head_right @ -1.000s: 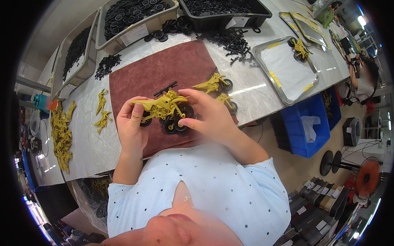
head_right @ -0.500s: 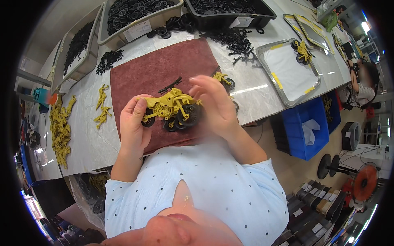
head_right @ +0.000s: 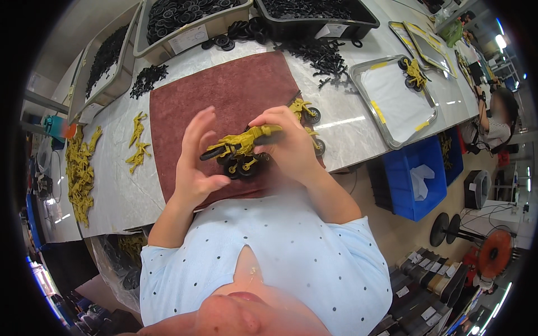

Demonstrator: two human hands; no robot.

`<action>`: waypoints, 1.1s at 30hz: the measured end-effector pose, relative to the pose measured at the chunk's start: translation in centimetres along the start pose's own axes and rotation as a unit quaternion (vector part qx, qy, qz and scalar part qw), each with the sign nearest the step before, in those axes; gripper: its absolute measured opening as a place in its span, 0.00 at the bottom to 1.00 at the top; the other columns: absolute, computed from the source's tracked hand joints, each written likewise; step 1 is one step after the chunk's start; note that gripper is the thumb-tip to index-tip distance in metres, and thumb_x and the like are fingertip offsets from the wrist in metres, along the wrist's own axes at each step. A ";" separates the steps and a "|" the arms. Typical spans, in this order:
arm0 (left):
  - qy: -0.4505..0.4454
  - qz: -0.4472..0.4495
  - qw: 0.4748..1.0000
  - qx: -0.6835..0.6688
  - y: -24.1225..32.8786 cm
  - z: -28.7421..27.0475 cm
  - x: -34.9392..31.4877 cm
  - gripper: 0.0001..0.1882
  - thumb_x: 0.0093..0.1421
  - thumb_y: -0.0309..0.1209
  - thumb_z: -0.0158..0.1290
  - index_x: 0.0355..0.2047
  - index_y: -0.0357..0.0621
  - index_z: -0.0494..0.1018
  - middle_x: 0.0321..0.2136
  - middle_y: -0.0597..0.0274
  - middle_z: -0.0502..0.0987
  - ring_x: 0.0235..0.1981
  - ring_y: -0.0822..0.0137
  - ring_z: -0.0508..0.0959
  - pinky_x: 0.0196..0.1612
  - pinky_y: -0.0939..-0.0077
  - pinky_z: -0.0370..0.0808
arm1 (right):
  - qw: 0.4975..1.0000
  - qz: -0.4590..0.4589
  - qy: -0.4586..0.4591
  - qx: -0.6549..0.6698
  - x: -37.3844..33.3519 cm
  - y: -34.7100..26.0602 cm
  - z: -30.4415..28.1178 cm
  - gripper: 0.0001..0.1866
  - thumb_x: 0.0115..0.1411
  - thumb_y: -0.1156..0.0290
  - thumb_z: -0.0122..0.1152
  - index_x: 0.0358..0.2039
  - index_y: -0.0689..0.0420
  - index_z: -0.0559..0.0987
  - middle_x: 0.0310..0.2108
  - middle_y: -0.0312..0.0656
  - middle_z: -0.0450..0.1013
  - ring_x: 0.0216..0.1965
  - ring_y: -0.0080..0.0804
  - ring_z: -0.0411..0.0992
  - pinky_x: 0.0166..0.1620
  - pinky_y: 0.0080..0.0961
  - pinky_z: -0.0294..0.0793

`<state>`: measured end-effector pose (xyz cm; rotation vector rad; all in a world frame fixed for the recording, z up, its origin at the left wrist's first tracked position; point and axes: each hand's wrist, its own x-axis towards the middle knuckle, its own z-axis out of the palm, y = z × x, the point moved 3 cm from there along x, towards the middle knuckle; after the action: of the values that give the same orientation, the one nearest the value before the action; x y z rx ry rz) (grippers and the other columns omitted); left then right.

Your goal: Assembling small plastic toy motorcycles by attaching components such as wheels and frames.

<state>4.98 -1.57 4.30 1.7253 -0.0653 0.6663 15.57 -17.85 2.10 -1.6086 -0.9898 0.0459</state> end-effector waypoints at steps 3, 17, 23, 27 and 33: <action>-0.086 0.109 0.980 0.145 -0.7 -0.2 0.1 0.29 0.43 0.33 0.67 0.46 0.41 0.73 0.43 0.56 0.77 0.53 0.53 0.71 0.49 0.68 0.69 | 0.999 -0.007 0.007 0.044 -0.2 0.0 0.7 0.19 0.46 0.78 0.68 0.40 0.57 0.75 0.40 0.39 0.70 0.43 0.33 0.69 0.45 0.26 0.70; -0.058 0.142 0.980 0.130 -0.7 0.7 0.2 0.18 0.40 0.20 0.65 0.34 0.36 0.78 0.30 0.57 0.79 0.34 0.62 0.80 0.40 0.72 0.74 | 0.960 0.072 0.026 0.268 -2.1 1.2 2.7 0.17 0.54 0.73 0.65 0.43 0.60 0.73 0.41 0.39 0.72 0.42 0.27 0.70 0.46 0.23 0.70; -0.012 0.053 0.994 0.090 0.3 0.0 0.2 0.21 0.40 0.21 0.66 0.39 0.36 0.77 0.34 0.55 0.79 0.34 0.61 0.80 0.39 0.73 0.77 | 0.967 0.052 0.042 0.244 -2.1 1.9 1.7 0.22 0.57 0.59 0.64 0.44 0.61 0.72 0.40 0.44 0.71 0.43 0.30 0.69 0.48 0.26 0.67; -0.064 0.100 0.985 0.123 0.3 -0.1 -0.2 0.20 0.40 0.21 0.67 0.37 0.36 0.77 0.35 0.54 0.79 0.35 0.61 0.80 0.38 0.74 0.78 | 0.961 0.045 0.024 0.270 -2.0 1.6 1.8 0.22 0.57 0.59 0.64 0.44 0.61 0.71 0.39 0.45 0.71 0.44 0.32 0.69 0.48 0.28 0.67; -0.073 0.150 0.985 0.052 0.1 0.0 -0.4 0.18 0.41 0.19 0.66 0.35 0.35 0.77 0.33 0.54 0.79 0.34 0.59 0.80 0.40 0.68 0.77 | 0.963 -0.004 -0.001 0.271 -1.7 1.6 2.3 0.22 0.55 0.59 0.65 0.43 0.61 0.72 0.40 0.42 0.74 0.45 0.31 0.70 0.50 0.28 0.69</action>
<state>4.61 -1.73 4.17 1.8826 -0.4063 0.7727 14.16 -16.99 -0.77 -1.1009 -0.8877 0.2893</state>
